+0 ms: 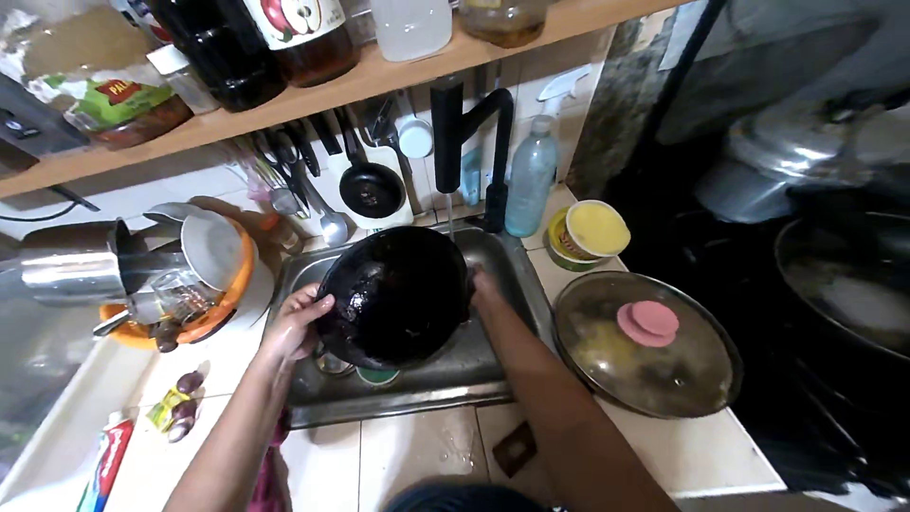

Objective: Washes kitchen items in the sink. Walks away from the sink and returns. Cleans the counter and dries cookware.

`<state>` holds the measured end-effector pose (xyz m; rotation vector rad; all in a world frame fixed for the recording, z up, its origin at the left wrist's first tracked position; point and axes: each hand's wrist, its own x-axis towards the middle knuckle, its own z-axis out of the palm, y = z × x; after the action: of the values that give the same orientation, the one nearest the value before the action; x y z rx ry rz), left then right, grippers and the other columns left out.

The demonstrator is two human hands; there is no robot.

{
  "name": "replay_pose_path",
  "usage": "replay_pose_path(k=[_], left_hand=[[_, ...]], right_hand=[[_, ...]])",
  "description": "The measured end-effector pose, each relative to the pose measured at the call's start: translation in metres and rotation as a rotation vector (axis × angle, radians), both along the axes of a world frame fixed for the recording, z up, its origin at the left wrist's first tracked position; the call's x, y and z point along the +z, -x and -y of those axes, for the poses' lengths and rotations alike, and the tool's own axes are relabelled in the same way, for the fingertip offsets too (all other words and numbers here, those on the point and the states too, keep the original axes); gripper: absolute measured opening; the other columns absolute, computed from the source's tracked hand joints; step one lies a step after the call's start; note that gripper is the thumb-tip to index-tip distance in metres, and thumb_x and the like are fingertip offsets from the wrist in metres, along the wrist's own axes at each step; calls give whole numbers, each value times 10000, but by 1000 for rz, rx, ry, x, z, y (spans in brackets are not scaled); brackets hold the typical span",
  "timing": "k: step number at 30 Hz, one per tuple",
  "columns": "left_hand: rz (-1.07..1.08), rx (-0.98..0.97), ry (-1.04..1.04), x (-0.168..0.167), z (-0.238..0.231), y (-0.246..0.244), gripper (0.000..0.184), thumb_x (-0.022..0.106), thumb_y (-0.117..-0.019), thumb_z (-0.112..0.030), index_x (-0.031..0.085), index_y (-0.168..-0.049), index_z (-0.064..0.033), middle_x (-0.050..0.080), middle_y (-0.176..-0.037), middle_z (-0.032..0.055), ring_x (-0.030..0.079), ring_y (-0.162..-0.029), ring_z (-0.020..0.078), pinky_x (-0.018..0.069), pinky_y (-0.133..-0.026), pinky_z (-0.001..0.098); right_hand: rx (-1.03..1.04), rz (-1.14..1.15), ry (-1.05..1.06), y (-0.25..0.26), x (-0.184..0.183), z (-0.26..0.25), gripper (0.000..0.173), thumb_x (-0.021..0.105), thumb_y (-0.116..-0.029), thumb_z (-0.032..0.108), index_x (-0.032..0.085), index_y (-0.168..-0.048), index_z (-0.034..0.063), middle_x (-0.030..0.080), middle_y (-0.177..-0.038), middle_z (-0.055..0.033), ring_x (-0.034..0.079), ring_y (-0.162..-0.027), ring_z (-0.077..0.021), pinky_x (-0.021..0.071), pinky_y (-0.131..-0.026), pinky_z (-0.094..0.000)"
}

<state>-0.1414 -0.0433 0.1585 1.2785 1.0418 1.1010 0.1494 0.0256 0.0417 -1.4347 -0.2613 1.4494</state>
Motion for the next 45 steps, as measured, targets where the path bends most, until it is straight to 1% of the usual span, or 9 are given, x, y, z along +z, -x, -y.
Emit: replay_pose_path(k=[8, 13, 16, 20, 24, 28, 31, 38, 45], left_hand=[[359, 334, 203, -39, -3, -28, 318, 268, -1099, -127, 578, -1070, -61, 736, -882, 30, 732, -819, 121, 631, -749, 330], [520, 494, 278, -56, 4, -26, 287, 284, -1112, -192, 546, -1154, -83, 721, -909, 26, 727, -834, 118, 632, -734, 339], [595, 541, 280, -63, 10, -20, 297, 290, -1113, -216, 552, -1155, -83, 719, -927, 37, 727, -855, 137, 630, -753, 364], [660, 582, 291, -72, 14, -15, 325, 274, -1112, -235, 561, -1132, -81, 724, -907, 41, 733, -835, 145, 637, -735, 371], [701, 630, 303, -81, 17, -14, 327, 275, -1114, -264, 541, -1181, -88, 706, -949, 49, 719, -871, 155, 624, -768, 393], [774, 634, 338, -89, 16, -16, 349, 262, -1116, -302, 532, -1200, -100, 701, -965, 51, 717, -892, 170, 618, -783, 414], [820, 612, 356, -98, 11, -19, 360, 260, -1112, -310, 541, -1203, -104, 704, -983, 55, 714, -915, 180, 614, -796, 428], [892, 533, 439, -117, -12, -45, 353, 290, -1100, -318, 556, -1185, -103, 697, -971, 66, 706, -899, 196, 605, -777, 437], [813, 380, 576, -128, -40, -97, 384, 273, -1104, -329, 553, -1198, -83, 688, -943, 67, 694, -863, 180, 590, -756, 403]], right_hand=[[-354, -123, -64, 0, -4, -12, 366, 413, -1117, 298, 550, -1297, 10, 580, -1134, -136, 562, -946, -206, 495, -812, -385], [-29, 276, -98, -6, 7, -14, 344, 364, -1129, 185, 566, -1301, -34, 587, -1129, -204, 554, -930, -266, 476, -813, -437], [157, 568, -215, -3, 19, -15, 355, 460, -1106, 172, 622, -1352, -26, 625, -1332, -265, 597, -1237, -376, 450, -1054, -533], [372, 777, -480, 5, 35, -23, 295, 551, -1070, 177, 709, -1241, -4, 682, -1290, -201, 624, -1250, -317, 445, -1099, -505], [559, 803, -701, 4, 44, -29, 343, 511, -1086, 174, 660, -1318, -31, 603, -1410, -237, 539, -1366, -335, 382, -1165, -468], [571, 706, -443, -3, 54, -18, 562, 473, -1107, 300, 359, -1561, -10, 318, -1608, -295, 398, -1448, -429, 344, -1173, -548], [538, 453, -279, -12, 62, -1, 568, 463, -1089, 447, 478, -1482, 36, 531, -1435, -250, 554, -1225, -363, 465, -982, -522], [449, 350, -239, -21, 93, 19, 476, 442, -1097, 431, 563, -1386, 72, 633, -1237, -171, 626, -1030, -252, 524, -858, -438], [132, 401, -174, -45, 103, 25, 406, 533, -1079, 329, 587, -1336, 19, 608, -1291, -211, 600, -1144, -303, 494, -951, -508]])
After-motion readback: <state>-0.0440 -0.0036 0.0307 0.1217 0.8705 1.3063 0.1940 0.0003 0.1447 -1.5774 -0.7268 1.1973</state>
